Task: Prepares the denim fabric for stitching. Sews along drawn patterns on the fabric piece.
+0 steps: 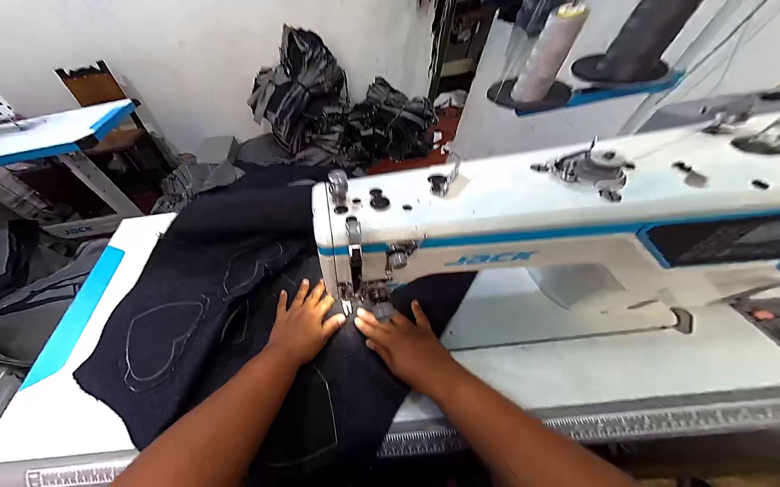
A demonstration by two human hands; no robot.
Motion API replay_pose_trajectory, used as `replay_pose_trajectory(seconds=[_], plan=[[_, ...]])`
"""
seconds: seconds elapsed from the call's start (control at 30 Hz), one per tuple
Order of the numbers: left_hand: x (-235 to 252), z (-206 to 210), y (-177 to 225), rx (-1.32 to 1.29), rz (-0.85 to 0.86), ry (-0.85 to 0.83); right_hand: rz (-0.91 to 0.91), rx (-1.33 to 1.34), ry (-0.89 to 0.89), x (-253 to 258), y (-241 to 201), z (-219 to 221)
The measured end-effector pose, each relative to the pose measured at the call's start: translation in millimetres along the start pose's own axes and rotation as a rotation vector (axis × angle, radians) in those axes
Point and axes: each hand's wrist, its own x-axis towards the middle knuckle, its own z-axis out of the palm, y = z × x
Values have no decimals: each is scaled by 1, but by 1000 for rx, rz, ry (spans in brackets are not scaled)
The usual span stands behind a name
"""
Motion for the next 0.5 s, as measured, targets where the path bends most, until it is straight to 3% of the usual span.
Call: replay_pose_trajectory(seconds=[0.13,0.3,0.37,0.43,0.5], plan=[[13,0,1,19,-27,54,-11,-52,-54,17,11,-11],[14,-10,4,37,-59,-39,43,-38,-214,26,9,-23],[16,-26,-3,124,33,-98,63,-27,-244,27,8,-27],[23,-44,-22,294,238,-95,81,-29,-223,25,5,-25],[35,-46,-46,408,427,-72,24,-31,-61,9,-10,-9]])
